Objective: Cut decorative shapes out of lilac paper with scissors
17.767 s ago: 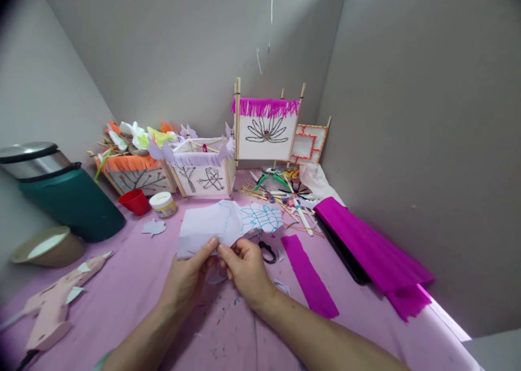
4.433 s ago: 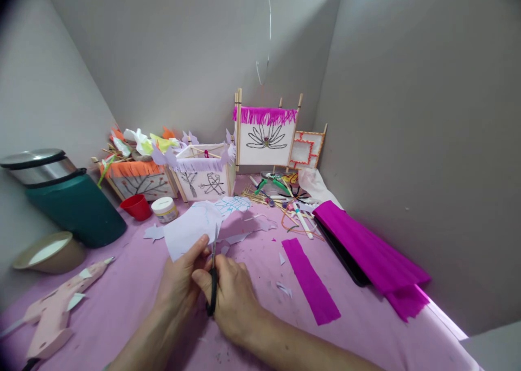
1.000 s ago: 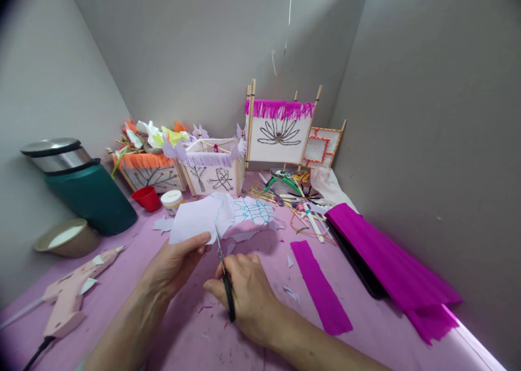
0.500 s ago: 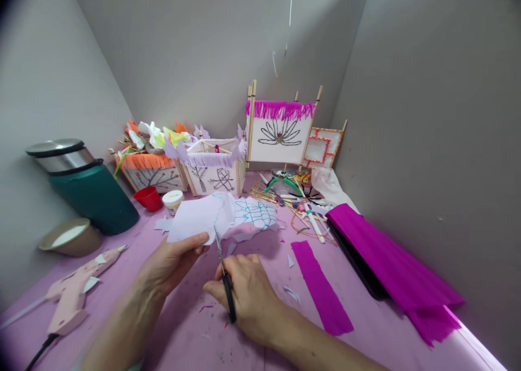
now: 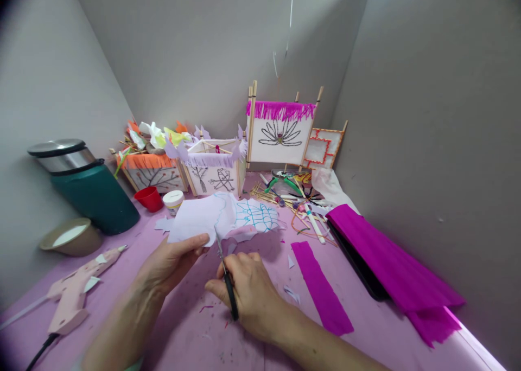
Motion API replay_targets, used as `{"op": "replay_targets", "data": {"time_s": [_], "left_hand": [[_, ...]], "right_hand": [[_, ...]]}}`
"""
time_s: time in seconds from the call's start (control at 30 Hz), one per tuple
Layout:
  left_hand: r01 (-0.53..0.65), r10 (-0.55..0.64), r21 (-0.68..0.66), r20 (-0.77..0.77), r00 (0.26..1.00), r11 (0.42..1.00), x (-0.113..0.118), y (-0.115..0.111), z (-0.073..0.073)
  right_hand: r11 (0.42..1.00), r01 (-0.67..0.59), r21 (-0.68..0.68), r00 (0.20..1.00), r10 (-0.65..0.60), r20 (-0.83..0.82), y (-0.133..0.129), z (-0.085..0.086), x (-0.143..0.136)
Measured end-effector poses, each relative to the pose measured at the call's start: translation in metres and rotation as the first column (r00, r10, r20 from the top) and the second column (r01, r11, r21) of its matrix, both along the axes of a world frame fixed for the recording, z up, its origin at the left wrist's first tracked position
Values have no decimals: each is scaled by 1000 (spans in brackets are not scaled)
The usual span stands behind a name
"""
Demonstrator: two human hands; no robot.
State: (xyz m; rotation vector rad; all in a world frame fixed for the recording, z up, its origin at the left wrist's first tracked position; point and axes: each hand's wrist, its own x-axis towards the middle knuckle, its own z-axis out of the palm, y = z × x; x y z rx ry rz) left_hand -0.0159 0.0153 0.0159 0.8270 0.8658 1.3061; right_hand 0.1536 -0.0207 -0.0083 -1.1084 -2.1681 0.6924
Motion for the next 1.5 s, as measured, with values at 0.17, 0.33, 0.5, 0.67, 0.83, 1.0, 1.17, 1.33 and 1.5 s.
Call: {"op": "replay_targets", "data": {"time_s": [0.17, 0.33, 0.5, 0.67, 0.83, 1.0, 1.17, 1.33, 1.5], "left_hand": [[14, -14, -4, -12, 1000, 1000, -3, -1, 0], [32, -33, -14, -44, 999, 999, -5, 0, 3], [44, -48, -44, -79, 996, 998, -10, 1, 4], [55, -59, -43, -102, 993, 998, -12, 0, 4], [103, -106, -29, -129, 986, 994, -14, 1, 4], [87, -93, -55, -117, 989, 995, -14, 2, 6], [18, -20, -16, -77, 997, 1000, -13, 3, 5], [-3, 8, 51, -101, 995, 999, -8, 1, 2], [66, -52, 63, -199, 979, 996, 7, -5, -5]], "right_hand": [[999, -5, 33, 1000, 4, 9, 1, -3, 2], [997, -14, 72, 999, 12, 30, 3, -5, 3], [997, -22, 75, 997, 16, 81, 4, -5, 5], [997, -31, 73, 995, 24, 92, 7, -1, 6], [998, -66, -20, 996, 67, 59, 8, 9, 10], [957, -190, -220, 979, 200, 24, 14, 16, 25], [742, -361, -565, 928, 348, -135, 27, 23, 50], [826, -364, -431, 855, 112, -506, 27, 28, 43], [952, -15, -306, 769, -184, -612, 20, 18, 12]]}}
